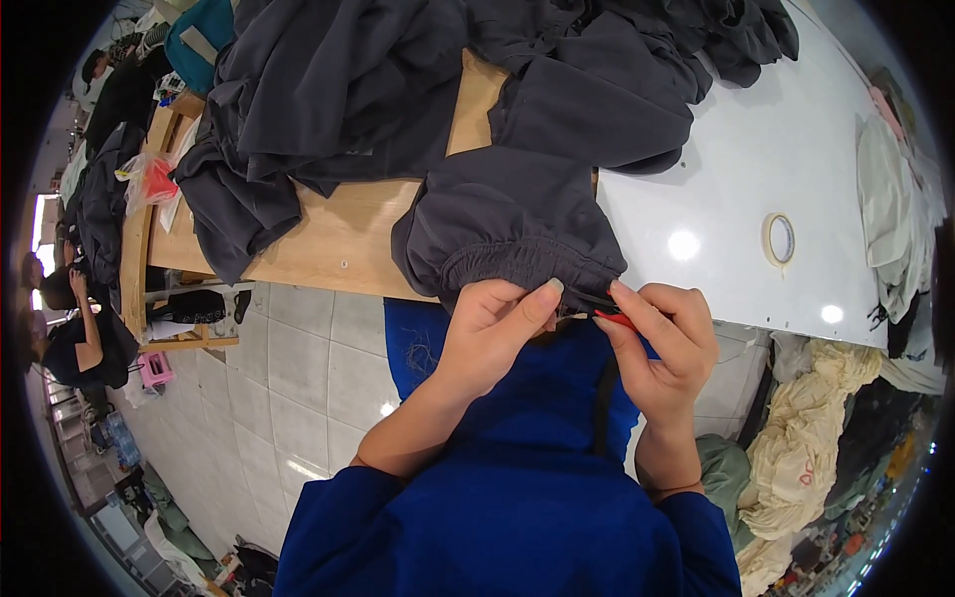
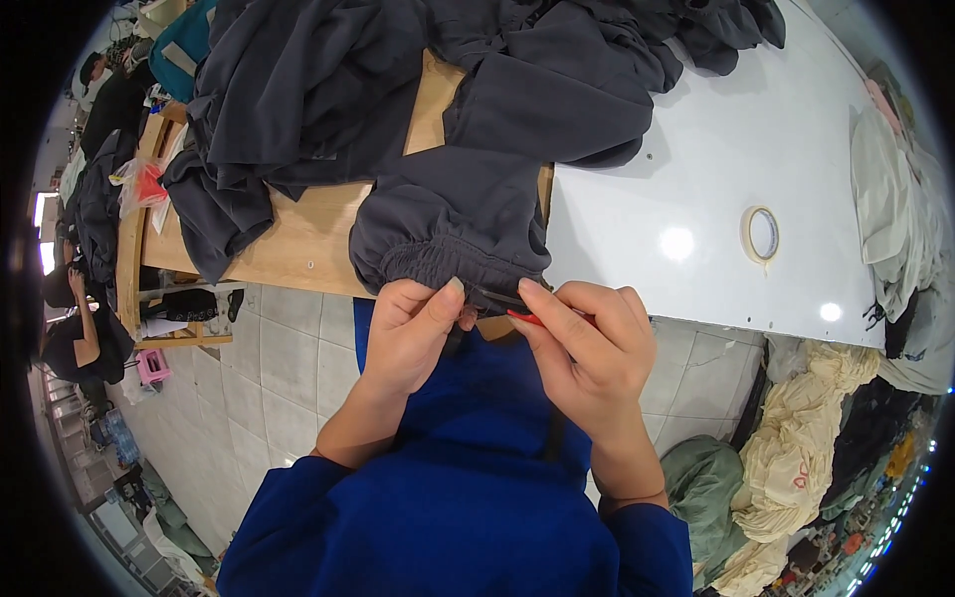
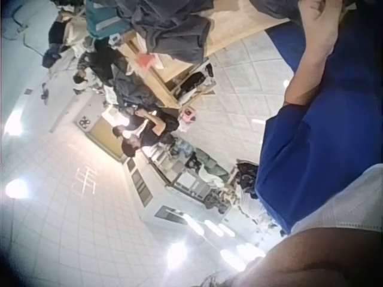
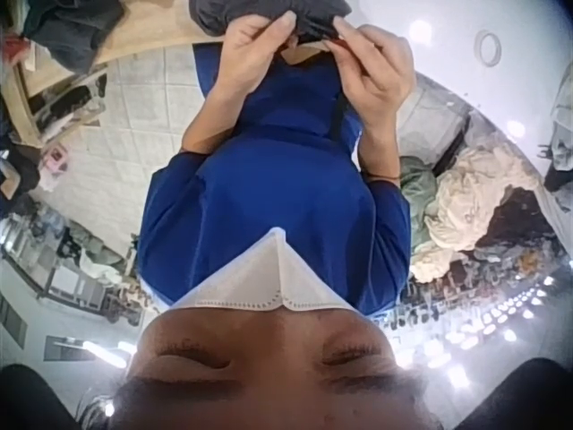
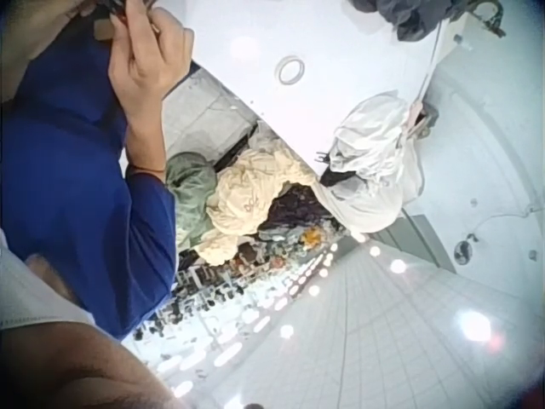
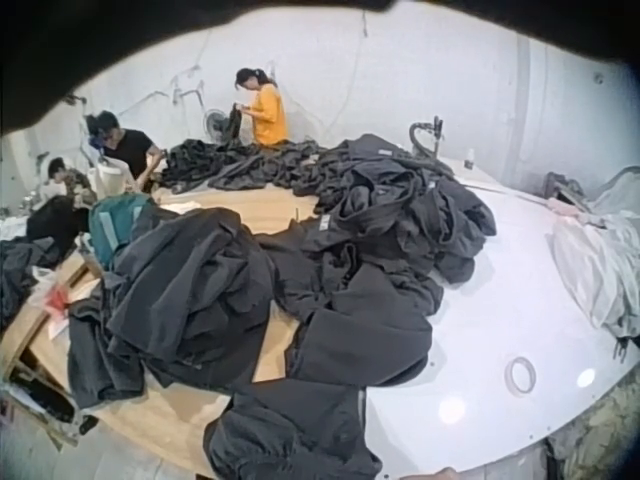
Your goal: Trimming excess threads from the elastic waistband of grey trousers using thread nippers.
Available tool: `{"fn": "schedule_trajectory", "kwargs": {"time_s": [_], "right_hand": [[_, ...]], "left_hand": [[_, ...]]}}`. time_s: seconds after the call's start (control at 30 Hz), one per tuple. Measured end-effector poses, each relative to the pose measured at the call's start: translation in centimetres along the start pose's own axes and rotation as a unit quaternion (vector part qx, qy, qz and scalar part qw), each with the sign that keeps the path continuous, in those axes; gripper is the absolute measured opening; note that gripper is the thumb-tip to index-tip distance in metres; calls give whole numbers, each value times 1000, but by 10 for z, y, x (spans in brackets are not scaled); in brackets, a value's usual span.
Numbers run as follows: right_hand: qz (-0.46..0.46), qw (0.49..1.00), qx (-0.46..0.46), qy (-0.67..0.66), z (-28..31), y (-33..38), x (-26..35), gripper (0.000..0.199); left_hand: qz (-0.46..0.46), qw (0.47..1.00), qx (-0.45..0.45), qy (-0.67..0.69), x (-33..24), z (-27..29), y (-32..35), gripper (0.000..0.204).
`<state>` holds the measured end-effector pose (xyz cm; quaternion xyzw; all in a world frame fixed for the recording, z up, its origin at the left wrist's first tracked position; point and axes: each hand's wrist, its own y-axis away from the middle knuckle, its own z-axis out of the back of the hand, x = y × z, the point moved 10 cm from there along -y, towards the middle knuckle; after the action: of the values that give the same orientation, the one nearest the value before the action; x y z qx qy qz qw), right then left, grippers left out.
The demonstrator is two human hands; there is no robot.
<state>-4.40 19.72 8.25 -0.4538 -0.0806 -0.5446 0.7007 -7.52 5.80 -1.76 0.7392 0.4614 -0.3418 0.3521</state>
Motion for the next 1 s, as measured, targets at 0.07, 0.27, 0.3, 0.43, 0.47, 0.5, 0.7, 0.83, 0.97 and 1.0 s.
{"fn": "schedule_trajectory", "kwargs": {"time_s": [0.07,0.27,0.3,0.43,0.47,0.5,0.7,0.83,0.97,1.0], "right_hand": [[1,1000,-1,9,0,0,0,36],[8,1000,-6,16,2,-1,4,36],[8,1000,-5,16,2,-2,5,36],[20,999,-9,28,1,-2,7,36],[25,999,-10,32,1,-2,8,36],[25,999,-10,32,1,-2,8,36],[26,998,-9,51,3,-3,13,35],[-17,1000,12,-10,-2,-3,1,36],[-47,996,25,-77,-6,3,-7,39],[-47,996,26,-77,-5,3,-7,39]], "left_hand": [[0,1000,-2,-4,0,0,0,21],[3,1000,-8,8,1,3,1,21],[3,1000,8,7,2,3,1,20],[2,1000,13,-2,1,2,1,20],[2,1000,13,-2,1,2,1,20],[-1,1000,16,3,1,2,1,20],[-6,1000,-15,9,-3,0,1,20],[14,999,-5,39,0,-1,1,20],[13,999,6,48,1,-2,1,20],[13,999,7,52,0,-3,2,21]]}}
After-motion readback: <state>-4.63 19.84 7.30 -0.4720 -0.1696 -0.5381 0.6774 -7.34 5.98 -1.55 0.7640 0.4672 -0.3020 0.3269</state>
